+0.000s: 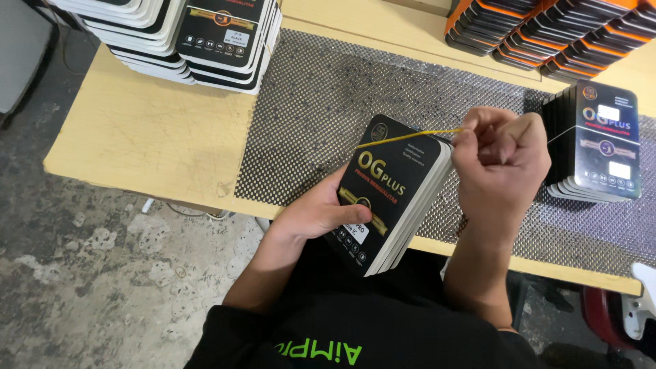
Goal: The person takes a screen protector from a case, peels off the backing film, and places the protector onto a stack of similar items, then secures the stack with a rubber band.
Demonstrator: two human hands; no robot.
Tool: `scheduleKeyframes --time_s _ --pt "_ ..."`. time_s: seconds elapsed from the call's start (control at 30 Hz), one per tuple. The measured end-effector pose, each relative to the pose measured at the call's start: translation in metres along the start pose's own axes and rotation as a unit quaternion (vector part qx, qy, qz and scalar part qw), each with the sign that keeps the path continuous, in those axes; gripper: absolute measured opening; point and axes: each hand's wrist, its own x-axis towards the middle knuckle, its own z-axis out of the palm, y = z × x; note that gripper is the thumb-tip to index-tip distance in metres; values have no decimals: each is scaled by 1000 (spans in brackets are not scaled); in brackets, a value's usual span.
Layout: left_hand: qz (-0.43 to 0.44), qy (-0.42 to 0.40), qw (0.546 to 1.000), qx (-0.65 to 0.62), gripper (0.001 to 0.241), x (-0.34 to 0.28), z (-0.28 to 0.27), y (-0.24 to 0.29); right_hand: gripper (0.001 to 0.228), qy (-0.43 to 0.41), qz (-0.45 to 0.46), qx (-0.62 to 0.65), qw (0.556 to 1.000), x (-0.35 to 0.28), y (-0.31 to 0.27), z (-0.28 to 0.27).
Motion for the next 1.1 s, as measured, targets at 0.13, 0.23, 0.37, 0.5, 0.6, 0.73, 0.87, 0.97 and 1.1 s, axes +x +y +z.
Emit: scheduleKeyframes --time_s 0.13,0.23,0.37,0.5,0.6,0.73,0.87,0.97,1.1 --pt "-19 1 1000 -22 83 -2 1 2 41 -4 132 72 989 3 -5 -10" --pt "-5 -28 999 -23 71 -2 -1 1 42 -21 120 106 987 0 -5 -14" --pt "-21 -58 996 -57 61 0 -6 0 51 -11 64 -18 998 -8 -8 -17" --pt "-10 -149 976 -156 54 -3 -9 9 49 37 73 -12 997 -2 16 -39" --pt "34 -169 980 -96 67 -10 -8 20 47 -4 42 -50 998 4 14 -48" --pt "122 -130 982 55 42 -17 -9 34 51 -82 136 -118 980 5 3 -47" --pt "50 81 977 192 50 -28 -16 59 51 -161 101 -187 964 16 -4 -46" --pt "-20 225 934 278 61 -26 -3 94 51 -247 104 -220 938 27 -20 -29" --pt "9 317 884 344 90 -25 -13 105 42 -335 96 -270 897 51 -31 9"
